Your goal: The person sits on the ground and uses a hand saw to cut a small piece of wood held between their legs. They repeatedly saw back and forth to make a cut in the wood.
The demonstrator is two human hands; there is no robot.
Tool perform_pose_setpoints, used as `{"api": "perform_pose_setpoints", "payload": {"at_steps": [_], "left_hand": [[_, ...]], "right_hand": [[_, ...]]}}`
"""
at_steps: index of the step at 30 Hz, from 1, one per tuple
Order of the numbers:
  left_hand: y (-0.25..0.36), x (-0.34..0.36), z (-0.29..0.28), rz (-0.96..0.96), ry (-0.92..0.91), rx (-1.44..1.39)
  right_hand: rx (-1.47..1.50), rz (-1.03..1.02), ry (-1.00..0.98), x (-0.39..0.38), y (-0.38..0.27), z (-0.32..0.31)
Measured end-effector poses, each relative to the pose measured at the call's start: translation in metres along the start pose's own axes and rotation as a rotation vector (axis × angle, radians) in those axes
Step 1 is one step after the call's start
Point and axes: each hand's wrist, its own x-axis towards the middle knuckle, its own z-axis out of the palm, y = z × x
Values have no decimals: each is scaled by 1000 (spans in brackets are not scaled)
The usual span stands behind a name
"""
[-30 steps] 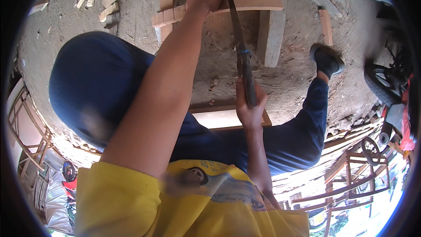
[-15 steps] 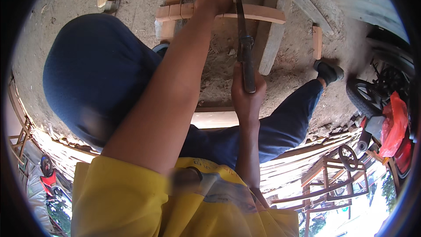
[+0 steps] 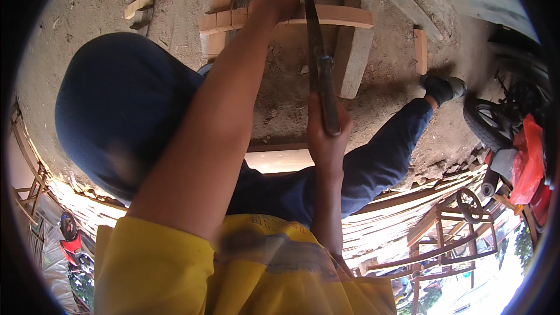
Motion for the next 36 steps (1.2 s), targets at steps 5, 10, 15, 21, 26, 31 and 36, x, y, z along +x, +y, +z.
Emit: {"api": "perform_pose_setpoints", "payload": {"at_steps": [5,10,15,21,26,31,36], "left_hand": [[-9,-4,0,13,14,12],[-6,-10,-6,21,71,-63],[-5,-12,-12,54,52,51],[-10,-9,-1,21,37,-67],[0,-19,-15,-8,33,-143],[0,-35,-20,-9,56,-122],[-5,-18,-7,-8,51,-158]], "right_hand": [[-152,-30,-60,-80,-2,-46],[5,149,-152,-11,-4,-11],[-125,-23,-88,-44,5,-33],[-185,-63,-89,-54,-1,-23],[-86,-75,-97,-3,6,-1],[-175,-55,-36,-74,16,-40],[-17,-16,-85,2,20,10]]}}
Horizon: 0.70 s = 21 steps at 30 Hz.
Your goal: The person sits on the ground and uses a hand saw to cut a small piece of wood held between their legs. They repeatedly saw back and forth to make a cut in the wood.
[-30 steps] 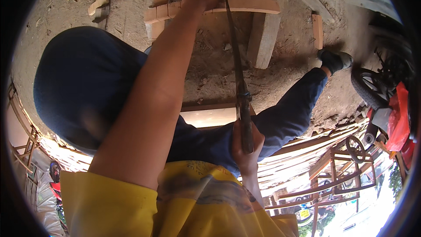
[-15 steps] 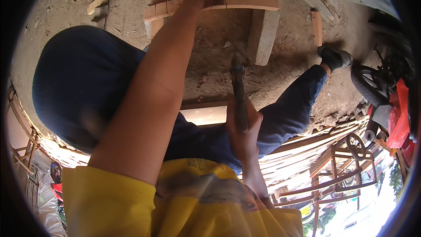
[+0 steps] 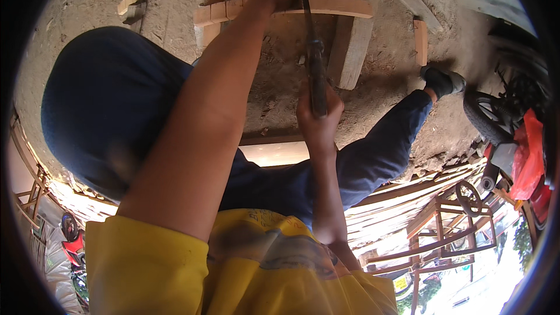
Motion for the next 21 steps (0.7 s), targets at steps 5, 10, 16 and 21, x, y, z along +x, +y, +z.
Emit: {"api": "perform_pose_setpoints", "payload": {"at_steps": [5,10,16,21], "left_hand": [[-16,21,17,66,5,150],[-16,19,16,123,50,189],[-17,32,20,102,-37,218],[-30,43,25,195,-14,250]], "right_hand": [[-122,-40,-5,-50,23,-27],[-32,-66,-15,-71,12,-41],[40,75,-82,6,-8,-11],[-82,-26,53,-99,21,-44]]}}
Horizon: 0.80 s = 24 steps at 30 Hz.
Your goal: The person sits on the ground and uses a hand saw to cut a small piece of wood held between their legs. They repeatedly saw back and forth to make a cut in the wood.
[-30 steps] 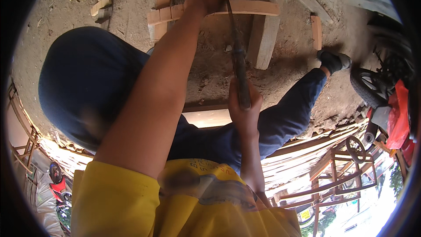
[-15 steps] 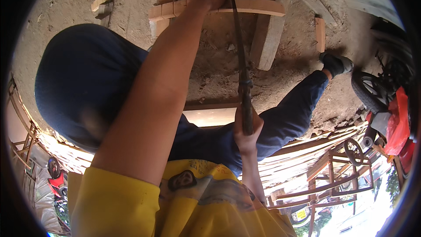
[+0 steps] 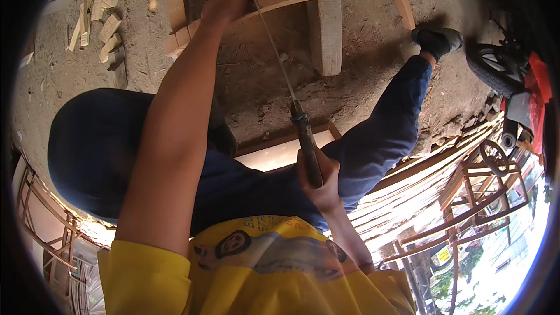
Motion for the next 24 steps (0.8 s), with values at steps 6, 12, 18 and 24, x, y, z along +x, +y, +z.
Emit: {"api": "perform_pose_setpoints", "payload": {"at_steps": [6,12,18,24], "left_hand": [[-16,-13,-4,141,223,-156],[-4,-5,-17,-177,34,-112],[-7,-7,-11,-113,136,-139],[-50,22,8,128,139,-131]], "right_hand": [[60,-31,-66,85,-10,34],[214,136,-66,39,-3,3],[130,24,-61,71,-4,15],[176,120,-68,56,5,7]]}}
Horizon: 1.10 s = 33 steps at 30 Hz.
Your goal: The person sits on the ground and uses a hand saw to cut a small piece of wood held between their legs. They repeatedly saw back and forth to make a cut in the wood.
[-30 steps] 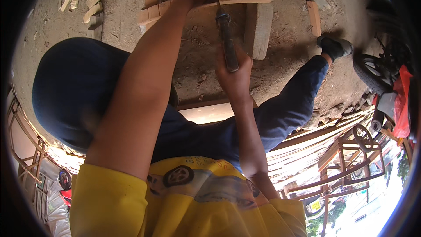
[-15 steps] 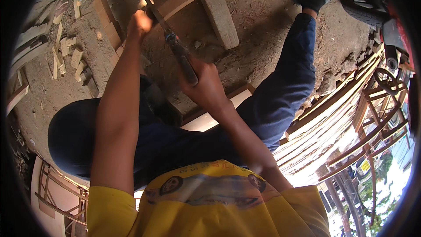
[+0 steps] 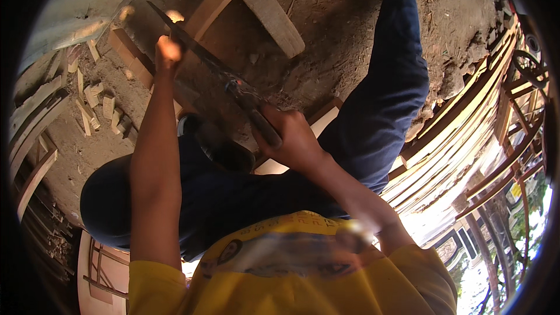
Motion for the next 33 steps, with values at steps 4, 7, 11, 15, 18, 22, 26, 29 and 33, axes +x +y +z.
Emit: {"api": "perform_pose_setpoints", "payload": {"at_steps": [4,7,11,15,18,22,26,29,33], "left_hand": [[-76,20,13,106,-129,-465],[-116,38,21,34,-28,99],[9,0,14,30,-13,-141],[49,-27,-15,-151,114,-63],[-1,-11,-12,-121,-20,-20],[-10,6,-7,221,-56,-68],[-5,4,-1,35,14,39],[-40,23,4,95,12,19],[-69,43,10,436,-18,0]], "right_hand": [[-45,-172,-7,-35,9,-24],[-32,-119,-92,20,-6,2],[-105,-108,67,36,0,17],[-4,-47,-38,-24,17,-17],[2,-80,-55,-12,14,-7],[-72,-206,31,59,0,23],[35,-115,-21,-11,18,-23],[23,-143,-49,-44,30,-40],[-76,-259,53,48,14,17]]}}
